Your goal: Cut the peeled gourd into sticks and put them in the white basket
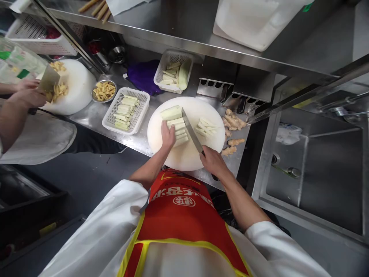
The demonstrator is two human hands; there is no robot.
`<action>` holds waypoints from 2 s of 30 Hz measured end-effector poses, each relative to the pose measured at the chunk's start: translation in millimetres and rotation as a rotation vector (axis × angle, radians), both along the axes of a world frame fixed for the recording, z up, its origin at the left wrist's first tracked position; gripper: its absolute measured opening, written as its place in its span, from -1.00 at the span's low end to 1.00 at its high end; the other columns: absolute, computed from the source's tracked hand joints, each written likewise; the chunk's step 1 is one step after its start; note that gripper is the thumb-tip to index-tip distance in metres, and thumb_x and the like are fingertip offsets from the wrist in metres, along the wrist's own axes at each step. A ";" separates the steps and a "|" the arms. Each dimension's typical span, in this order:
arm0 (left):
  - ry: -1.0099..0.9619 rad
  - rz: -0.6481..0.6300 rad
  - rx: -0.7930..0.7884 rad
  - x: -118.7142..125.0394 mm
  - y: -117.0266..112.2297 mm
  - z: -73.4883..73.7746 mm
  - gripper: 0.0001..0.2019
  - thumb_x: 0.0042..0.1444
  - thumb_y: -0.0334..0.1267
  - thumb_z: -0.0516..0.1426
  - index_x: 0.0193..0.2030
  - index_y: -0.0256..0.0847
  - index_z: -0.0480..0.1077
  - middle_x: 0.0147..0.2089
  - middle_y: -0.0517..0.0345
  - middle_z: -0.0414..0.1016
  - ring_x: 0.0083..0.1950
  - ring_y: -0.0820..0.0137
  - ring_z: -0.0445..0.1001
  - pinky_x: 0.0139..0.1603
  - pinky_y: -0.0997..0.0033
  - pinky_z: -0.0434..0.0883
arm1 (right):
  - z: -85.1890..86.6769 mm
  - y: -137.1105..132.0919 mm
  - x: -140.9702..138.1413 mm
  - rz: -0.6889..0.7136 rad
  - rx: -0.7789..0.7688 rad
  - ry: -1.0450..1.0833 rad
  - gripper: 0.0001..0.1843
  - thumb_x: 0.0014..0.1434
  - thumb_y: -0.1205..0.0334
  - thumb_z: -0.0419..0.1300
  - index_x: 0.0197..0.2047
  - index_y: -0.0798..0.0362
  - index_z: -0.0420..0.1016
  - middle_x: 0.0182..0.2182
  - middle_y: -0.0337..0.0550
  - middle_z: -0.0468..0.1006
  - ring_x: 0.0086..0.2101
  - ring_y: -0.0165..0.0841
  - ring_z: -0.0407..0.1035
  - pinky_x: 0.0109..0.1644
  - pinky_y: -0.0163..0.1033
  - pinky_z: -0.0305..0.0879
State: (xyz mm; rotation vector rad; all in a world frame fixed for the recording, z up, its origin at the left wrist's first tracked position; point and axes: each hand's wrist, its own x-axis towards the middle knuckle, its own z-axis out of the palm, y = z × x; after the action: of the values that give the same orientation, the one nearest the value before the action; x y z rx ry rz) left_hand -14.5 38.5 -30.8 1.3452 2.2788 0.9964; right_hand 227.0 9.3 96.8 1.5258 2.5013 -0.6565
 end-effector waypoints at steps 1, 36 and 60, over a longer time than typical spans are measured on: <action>-0.028 -0.001 -0.021 0.3 1.7 -1.2 -0.34 0.45 0.08 -0.30 0.49 -0.36 -0.04 0.53 -0.29 0.03 0.57 0.20 0.02 0.51 0.04 0.16 | -1.1 -4.8 -0.9 0.013 -0.008 0.001 -0.70 0.40 0.26 -0.02 0.10 0.13 0.39 -0.02 0.11 0.60 -0.01 -0.12 0.47 -0.06 -0.20 0.23; -0.158 0.029 0.194 -94.0 -53.9 5.2 -0.61 0.42 -0.04 -0.06 0.12 -0.18 0.45 0.17 -0.07 0.51 0.24 0.22 0.45 0.35 0.13 0.36 | 3.9 -77.0 -1.2 -0.130 0.066 0.219 -0.59 0.37 0.20 -0.05 0.12 0.23 0.44 -0.07 0.17 0.61 -0.05 -0.05 0.50 0.01 -0.07 0.37; -0.050 -0.354 0.185 -92.8 -33.1 20.9 -0.85 0.28 -0.29 0.10 -0.11 -0.18 0.49 0.00 -0.02 0.58 0.08 0.25 0.52 0.16 0.20 0.46 | 27.7 -112.2 -51.6 -0.275 -0.075 0.342 -0.65 0.35 0.11 0.00 0.02 0.06 0.49 -0.21 0.00 0.62 -0.29 -0.21 0.50 -0.15 -0.16 0.38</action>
State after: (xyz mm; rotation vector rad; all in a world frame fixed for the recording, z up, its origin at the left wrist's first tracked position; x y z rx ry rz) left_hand -107.3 5.4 -10.0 1.7032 1.8579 1.1184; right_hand 175.4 -102.9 124.6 1.8865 2.4752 -1.1273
